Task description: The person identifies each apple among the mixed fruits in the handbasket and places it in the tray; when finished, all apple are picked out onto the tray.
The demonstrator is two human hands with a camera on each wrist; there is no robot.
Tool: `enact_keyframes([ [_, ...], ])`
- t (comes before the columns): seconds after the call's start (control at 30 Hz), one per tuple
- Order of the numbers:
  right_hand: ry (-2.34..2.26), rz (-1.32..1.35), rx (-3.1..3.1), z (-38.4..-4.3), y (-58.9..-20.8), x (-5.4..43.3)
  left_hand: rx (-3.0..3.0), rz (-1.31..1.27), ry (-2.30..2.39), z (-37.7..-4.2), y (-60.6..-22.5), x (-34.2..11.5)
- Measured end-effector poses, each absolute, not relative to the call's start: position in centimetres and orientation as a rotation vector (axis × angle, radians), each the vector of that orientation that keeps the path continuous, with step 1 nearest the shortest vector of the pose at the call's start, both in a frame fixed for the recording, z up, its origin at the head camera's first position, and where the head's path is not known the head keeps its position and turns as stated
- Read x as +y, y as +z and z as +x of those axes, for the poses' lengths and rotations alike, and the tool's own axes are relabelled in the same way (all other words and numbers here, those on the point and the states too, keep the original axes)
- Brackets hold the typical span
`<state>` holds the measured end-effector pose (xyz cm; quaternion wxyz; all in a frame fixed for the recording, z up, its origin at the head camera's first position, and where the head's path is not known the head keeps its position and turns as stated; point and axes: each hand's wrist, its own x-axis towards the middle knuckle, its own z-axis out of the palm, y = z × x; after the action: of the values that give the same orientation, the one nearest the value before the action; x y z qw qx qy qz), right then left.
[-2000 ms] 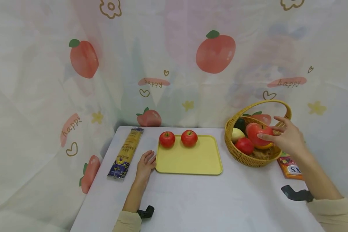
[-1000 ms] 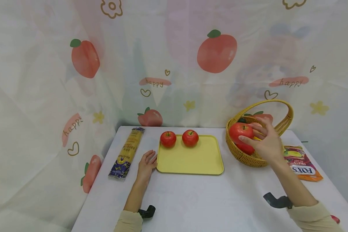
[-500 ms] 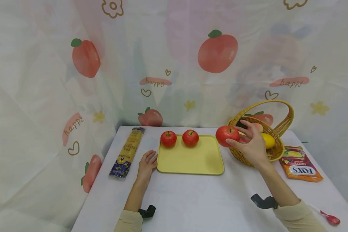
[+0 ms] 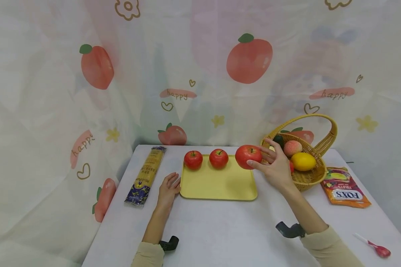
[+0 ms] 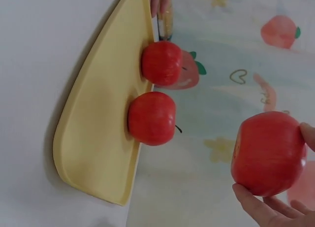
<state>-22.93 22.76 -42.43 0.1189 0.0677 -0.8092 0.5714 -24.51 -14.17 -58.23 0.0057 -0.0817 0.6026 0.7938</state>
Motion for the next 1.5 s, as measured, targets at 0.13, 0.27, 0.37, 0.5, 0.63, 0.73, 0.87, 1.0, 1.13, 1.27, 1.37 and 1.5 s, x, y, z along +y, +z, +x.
enact_keyframes([
  [0.13,1.679,0.209,-2.363,-23.1,-43.0,21.9,1.887,-0.261,2.477,-24.4,-58.0,-14.2],
  [0.27,1.700,0.226,-2.354,-23.4,-43.6,21.0,1.887,-0.261,2.476,-24.4,-57.9,-14.2],
  [0.37,1.716,0.239,-2.349,-23.7,-43.9,20.4,1.889,-0.264,2.477,-24.4,-57.9,-14.2],
  [0.5,1.738,0.257,-2.350,-23.8,-44.1,19.7,1.895,-0.270,2.474,-24.3,-57.9,-14.1],
  [0.63,1.772,0.278,-2.357,-24.1,-44.5,19.0,1.889,-0.286,2.471,-24.3,-57.9,-14.0],
  [0.73,1.784,0.282,-2.368,-24.2,-44.7,18.5,1.886,-0.290,2.472,-24.4,-57.8,-14.0],
  [0.87,1.795,0.269,-2.382,-24.3,-44.7,18.1,1.889,-0.282,2.476,-24.4,-57.9,-13.9],
  [1.0,1.820,0.254,-2.391,-24.4,-44.9,17.8,1.882,-0.279,2.479,-24.4,-58.0,-13.9],
  [1.13,1.836,0.253,-2.387,-24.6,-45.4,17.3,1.886,-0.301,2.475,-24.4,-58.0,-13.9],
  [1.27,1.838,0.257,-2.366,-24.9,-45.9,16.5,1.898,-0.304,2.473,-24.5,-58.0,-14.0],
  [1.37,1.843,0.255,-2.350,-25.1,-46.3,15.9,1.892,-0.300,2.475,-24.5,-58.0,-14.1],
  [1.5,1.860,0.259,-2.336,-25.3,-46.6,15.1,1.889,-0.303,2.472,-24.4,-58.0,-14.1],
])
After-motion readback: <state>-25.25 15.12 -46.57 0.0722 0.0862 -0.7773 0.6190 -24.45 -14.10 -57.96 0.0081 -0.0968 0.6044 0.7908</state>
